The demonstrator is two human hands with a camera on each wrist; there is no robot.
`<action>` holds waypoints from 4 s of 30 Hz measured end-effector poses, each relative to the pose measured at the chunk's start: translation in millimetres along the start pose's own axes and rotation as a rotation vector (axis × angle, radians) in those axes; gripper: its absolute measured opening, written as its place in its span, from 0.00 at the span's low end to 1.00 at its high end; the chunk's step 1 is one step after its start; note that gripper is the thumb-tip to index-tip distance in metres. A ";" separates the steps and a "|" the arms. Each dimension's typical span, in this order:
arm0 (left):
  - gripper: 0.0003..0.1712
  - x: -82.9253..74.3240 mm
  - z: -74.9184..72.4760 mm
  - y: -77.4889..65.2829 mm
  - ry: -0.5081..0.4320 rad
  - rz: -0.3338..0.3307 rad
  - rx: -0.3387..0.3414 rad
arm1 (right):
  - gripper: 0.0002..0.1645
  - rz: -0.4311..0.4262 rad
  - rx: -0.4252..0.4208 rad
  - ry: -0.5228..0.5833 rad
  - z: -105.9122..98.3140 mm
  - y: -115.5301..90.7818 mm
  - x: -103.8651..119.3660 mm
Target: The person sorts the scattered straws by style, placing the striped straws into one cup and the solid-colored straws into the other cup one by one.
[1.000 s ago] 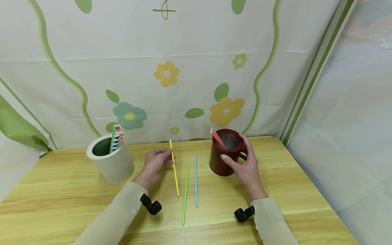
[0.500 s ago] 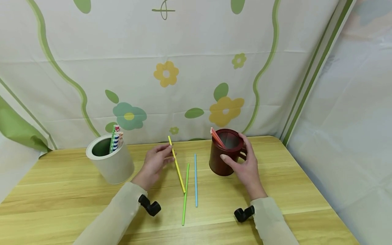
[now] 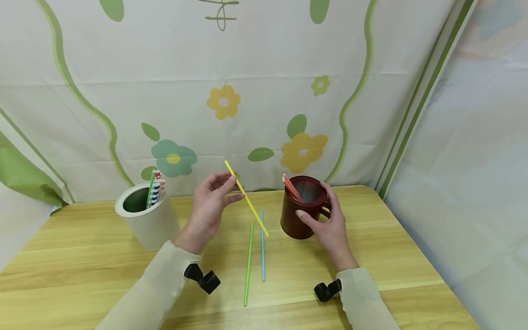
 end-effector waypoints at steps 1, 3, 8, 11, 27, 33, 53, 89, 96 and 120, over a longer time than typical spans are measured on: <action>0.13 -5.1 2.7 -2.6 -0.010 0.017 0.000 | 0.56 0.002 -0.003 0.000 -0.2 -0.5 -0.1; 0.12 -14.3 8.3 -7.7 -0.032 0.048 -0.002 | 0.56 0.005 -0.005 -0.003 -0.8 -1.6 -0.3; 0.11 -32.3 17.6 -18.0 -0.083 0.140 -0.033 | 0.56 0.015 0.002 -0.010 -1.1 -3.0 -1.5; 0.10 -44.0 20.5 -22.6 -0.101 0.215 -0.067 | 0.56 0.018 0.003 -0.007 -0.7 -3.2 -2.2; 0.08 -56.4 43.1 -22.4 -0.088 0.398 -0.129 | 0.57 -0.006 0.000 0.009 1.2 0.1 -1.3; 0.08 -45.4 55.1 -21.4 0.011 0.423 -0.105 | 0.57 -0.002 -0.002 0.010 0.2 0.4 -2.4; 0.06 5.9 91.4 -11.9 0.241 0.364 -0.021 | 0.55 0.016 0.011 0.006 4.1 0.7 -2.3; 0.06 17.5 77.4 -10.8 0.080 0.185 -0.021 | 0.56 0.009 0.016 0.014 2.8 -0.5 0.8; 0.07 26.1 61.6 -9.5 0.049 0.109 0.006 | 0.56 0.008 0.014 0.018 1.7 -0.6 0.3; 0.07 72.0 11.1 -7.9 0.166 -0.031 -0.094 | 0.46 -0.003 -0.002 -0.026 -0.8 -0.2 4.0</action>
Point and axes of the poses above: each hand's wrist, its own y-axis towards the middle knuckle, its own z-axis out of the palm, x = y × z, the point moved 6 cm from there along y, towards the middle knuckle, and after that the axes turned 13 degrees about y, right-handed, at the moved point
